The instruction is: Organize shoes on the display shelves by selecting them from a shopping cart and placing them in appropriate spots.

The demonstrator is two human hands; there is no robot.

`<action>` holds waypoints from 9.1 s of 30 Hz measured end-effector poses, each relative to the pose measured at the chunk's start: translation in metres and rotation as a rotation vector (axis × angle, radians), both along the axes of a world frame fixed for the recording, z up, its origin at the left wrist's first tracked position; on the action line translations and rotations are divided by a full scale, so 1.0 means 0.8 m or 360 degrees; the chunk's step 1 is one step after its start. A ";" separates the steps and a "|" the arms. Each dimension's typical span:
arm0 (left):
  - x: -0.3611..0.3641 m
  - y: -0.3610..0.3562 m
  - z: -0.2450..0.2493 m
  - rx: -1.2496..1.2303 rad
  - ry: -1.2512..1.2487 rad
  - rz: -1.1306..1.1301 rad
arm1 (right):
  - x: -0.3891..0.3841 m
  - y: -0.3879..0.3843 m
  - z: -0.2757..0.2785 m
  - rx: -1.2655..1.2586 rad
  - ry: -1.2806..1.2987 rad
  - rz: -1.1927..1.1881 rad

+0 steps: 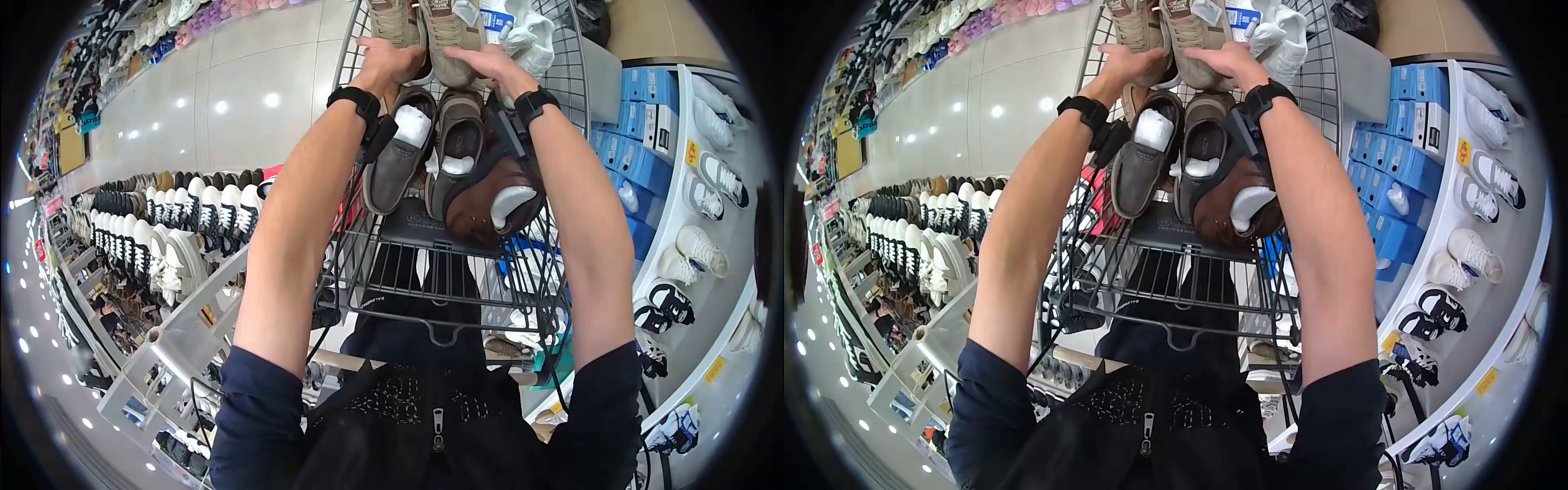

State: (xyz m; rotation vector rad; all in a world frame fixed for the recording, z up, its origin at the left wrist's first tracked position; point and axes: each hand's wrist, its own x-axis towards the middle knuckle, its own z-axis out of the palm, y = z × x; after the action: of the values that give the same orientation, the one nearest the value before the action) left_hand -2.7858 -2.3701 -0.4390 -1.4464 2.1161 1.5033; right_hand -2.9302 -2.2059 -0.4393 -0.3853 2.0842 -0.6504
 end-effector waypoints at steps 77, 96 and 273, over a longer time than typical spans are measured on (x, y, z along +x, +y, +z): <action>0.701 0.992 0.403 0.1366 0.0319 -0.2993 | 1.209 0.885 0.410 -0.0384 0.1234 -0.2987; 0.790 1.271 0.359 0.1191 0.0532 -0.3540 | 1.344 1.054 0.368 -0.1188 0.1150 -0.3293; 0.407 0.335 0.443 -0.0098 0.1254 -0.0152 | 0.296 0.429 0.390 -0.1266 0.0091 -0.0321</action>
State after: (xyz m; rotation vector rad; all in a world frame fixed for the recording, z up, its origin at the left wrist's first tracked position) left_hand -2.4599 -2.1017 -0.0843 -0.7978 2.5899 2.2367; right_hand -2.6935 -1.8627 -0.1273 -0.6368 1.8512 -1.6074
